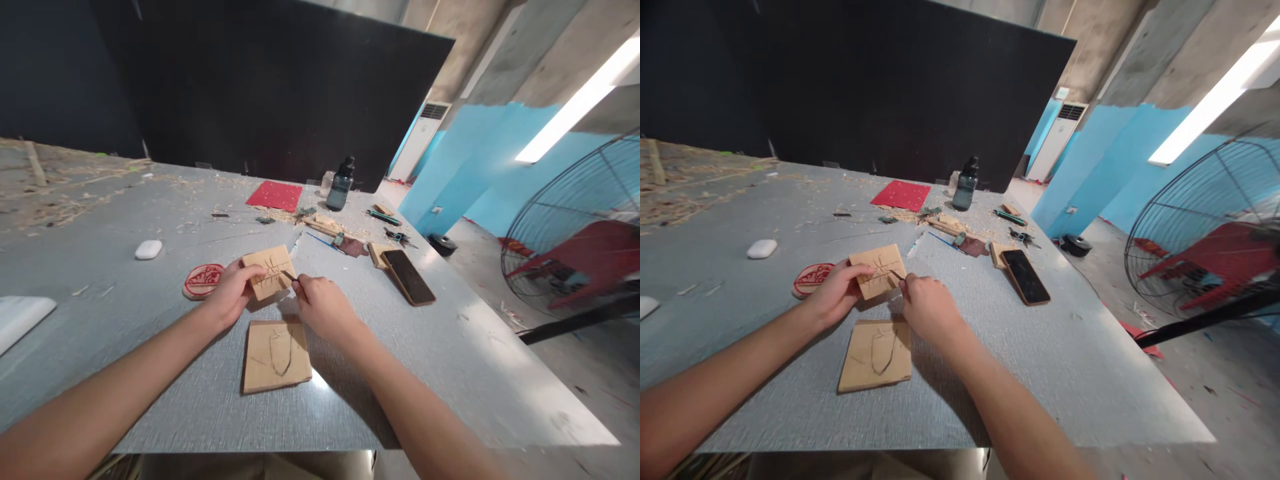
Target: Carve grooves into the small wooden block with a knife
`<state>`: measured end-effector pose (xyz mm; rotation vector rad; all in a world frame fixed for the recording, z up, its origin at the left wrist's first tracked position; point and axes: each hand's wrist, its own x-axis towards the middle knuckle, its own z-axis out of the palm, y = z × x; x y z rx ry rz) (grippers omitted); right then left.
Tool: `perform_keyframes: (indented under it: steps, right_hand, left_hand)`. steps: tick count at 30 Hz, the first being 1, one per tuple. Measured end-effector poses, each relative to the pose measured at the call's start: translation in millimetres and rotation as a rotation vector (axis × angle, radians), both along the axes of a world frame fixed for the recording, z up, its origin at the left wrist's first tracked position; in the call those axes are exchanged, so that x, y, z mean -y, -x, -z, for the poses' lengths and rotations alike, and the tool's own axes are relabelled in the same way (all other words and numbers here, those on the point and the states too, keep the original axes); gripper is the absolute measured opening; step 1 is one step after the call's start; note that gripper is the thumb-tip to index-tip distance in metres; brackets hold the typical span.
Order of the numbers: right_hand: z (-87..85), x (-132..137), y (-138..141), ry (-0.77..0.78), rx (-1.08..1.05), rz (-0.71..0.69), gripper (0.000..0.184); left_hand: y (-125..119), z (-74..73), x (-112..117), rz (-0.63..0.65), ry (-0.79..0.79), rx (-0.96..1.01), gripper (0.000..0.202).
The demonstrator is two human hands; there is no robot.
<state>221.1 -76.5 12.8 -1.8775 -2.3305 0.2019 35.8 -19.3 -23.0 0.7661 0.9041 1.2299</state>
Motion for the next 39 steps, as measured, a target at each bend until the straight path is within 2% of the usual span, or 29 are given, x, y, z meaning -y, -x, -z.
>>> perform_keyframes:
  steps: [7, 15, 18, 23, 29, 34, 39]
  right_hand:
    - [3.1, -1, 0, -0.041, 0.019, -0.023, 0.037]
    - [3.9, 1, -1, -0.005, 0.079, -0.013, 0.037]
    - [4.9, 1, -3, 0.008, 0.091, -0.008, 0.04]
    - [5.0, 4, -2, 0.039, 0.114, -0.011, 0.039]
    - [7.2, 4, -2, 0.047, 0.117, -0.029, 0.036]
    - [8.2, 2, -2, 0.014, 0.124, -0.036, 0.037]
    - [-0.8, 1, 3, 0.018, 0.128, -0.042, 0.03]
  left_hand:
    - [-1, 1.5, 1, 0.01, -0.037, -0.028, 0.04]
    - [-1, 1.1, 5, 0.028, -0.134, -0.134, 0.048]
    - [-2, 4.1, 6, 0.012, -0.2, -0.237, 0.05]
    - [0, 11.1, 6, -0.035, -0.376, -0.498, 0.039]
    - [-1, 6.0, 16, -0.086, -0.566, -0.76, 0.037]
    - [-5, 6.0, 22, -0.113, -0.668, -0.867, 0.037]
    - [-6, 9.1, 22, -0.158, -0.723, -0.918, 0.039]
